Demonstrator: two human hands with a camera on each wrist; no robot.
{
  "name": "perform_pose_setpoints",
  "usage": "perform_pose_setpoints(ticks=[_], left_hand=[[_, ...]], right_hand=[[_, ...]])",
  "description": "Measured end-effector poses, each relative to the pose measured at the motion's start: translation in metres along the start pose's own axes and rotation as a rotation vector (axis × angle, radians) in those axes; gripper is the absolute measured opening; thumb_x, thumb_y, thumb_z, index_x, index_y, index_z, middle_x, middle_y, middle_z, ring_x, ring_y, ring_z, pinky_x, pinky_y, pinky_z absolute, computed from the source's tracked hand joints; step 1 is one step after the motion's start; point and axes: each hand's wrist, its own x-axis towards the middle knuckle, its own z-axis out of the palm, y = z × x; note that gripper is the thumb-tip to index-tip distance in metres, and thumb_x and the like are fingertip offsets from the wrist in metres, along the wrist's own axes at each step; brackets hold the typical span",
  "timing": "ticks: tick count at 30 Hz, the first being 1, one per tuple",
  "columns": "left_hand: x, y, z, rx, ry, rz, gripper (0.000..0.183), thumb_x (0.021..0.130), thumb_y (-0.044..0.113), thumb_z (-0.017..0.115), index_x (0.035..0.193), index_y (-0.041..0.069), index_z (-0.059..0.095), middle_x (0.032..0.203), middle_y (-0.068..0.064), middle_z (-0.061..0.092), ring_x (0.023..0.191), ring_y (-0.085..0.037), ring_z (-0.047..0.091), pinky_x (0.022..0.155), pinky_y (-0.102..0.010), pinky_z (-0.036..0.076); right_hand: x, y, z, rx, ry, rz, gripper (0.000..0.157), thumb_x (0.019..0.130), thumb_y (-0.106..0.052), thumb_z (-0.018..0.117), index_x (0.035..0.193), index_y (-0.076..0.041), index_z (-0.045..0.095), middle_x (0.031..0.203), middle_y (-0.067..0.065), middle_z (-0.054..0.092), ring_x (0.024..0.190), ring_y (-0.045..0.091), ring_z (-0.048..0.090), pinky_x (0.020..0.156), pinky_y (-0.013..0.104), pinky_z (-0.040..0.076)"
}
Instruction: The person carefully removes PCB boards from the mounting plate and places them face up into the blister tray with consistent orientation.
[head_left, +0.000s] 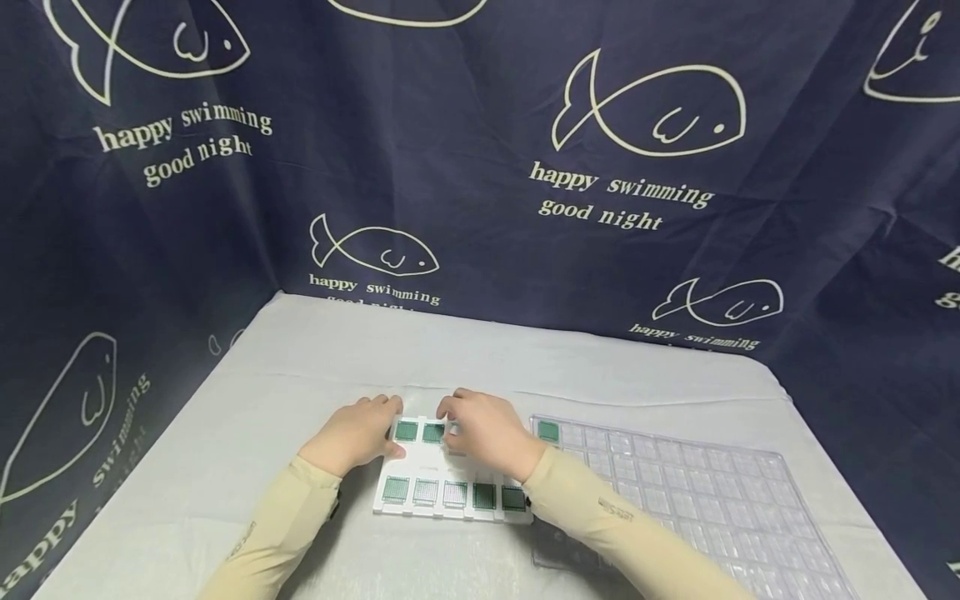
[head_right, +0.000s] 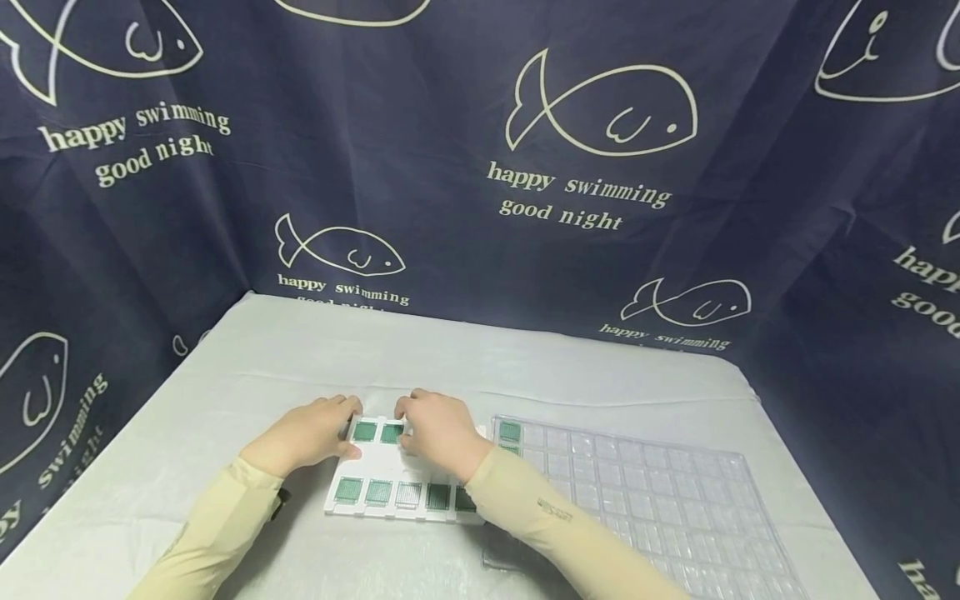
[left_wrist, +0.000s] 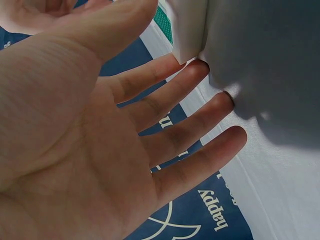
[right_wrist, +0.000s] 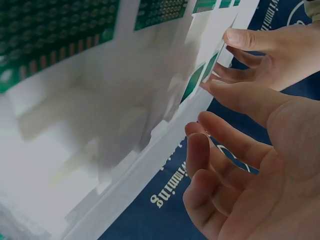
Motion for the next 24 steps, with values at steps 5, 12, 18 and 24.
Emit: perform_pose_setpoints(ticks=[5, 12, 18, 24], left_hand=[[0.000, 0.000, -0.001, 0.006, -0.003, -0.005, 0.049, 0.078, 0.029, 0.086, 0.111, 0.004, 0.060, 0.098, -0.009, 0.064, 0.087, -0.027, 0.061, 0.075, -0.046, 0.055], [0.000, 0.000, -0.001, 0.011, -0.010, -0.009, 0.054, 0.078, 0.030, 0.085, 0.117, 0.002, 0.060, 0.103, -0.012, 0.066, 0.090, -0.028, 0.062, 0.078, -0.048, 0.056], [0.001, 0.000, 0.000, 0.011, -0.008, -0.004, 0.053, 0.078, 0.030, 0.085, 0.117, 0.003, 0.060, 0.103, -0.011, 0.066, 0.090, -0.028, 0.062, 0.078, -0.048, 0.056], [0.001, 0.000, 0.000, 0.009, -0.010, -0.008, 0.055, 0.078, 0.030, 0.085, 0.118, 0.002, 0.060, 0.104, -0.012, 0.066, 0.091, -0.029, 0.063, 0.080, -0.049, 0.056]], right_hand=[[0.008, -0.007, 0.005, -0.001, -0.029, -0.001, 0.032, 0.084, -0.029, 0.084, 0.111, -0.017, 0.074, 0.099, -0.003, 0.072, 0.075, 0.009, 0.064, 0.062, 0.024, 0.052], [0.015, -0.011, 0.011, -0.017, -0.083, 0.006, 0.034, 0.085, -0.030, 0.083, 0.114, -0.017, 0.073, 0.100, -0.003, 0.069, 0.075, 0.009, 0.062, 0.064, 0.025, 0.053], [0.016, -0.013, 0.012, -0.037, -0.070, 0.005, 0.038, 0.085, -0.029, 0.083, 0.118, -0.015, 0.071, 0.101, 0.000, 0.071, 0.076, 0.011, 0.065, 0.066, 0.028, 0.055], [0.014, -0.014, 0.014, -0.054, -0.071, 0.021, 0.038, 0.085, -0.032, 0.083, 0.116, -0.012, 0.070, 0.103, 0.001, 0.072, 0.082, 0.015, 0.070, 0.068, 0.029, 0.057]])
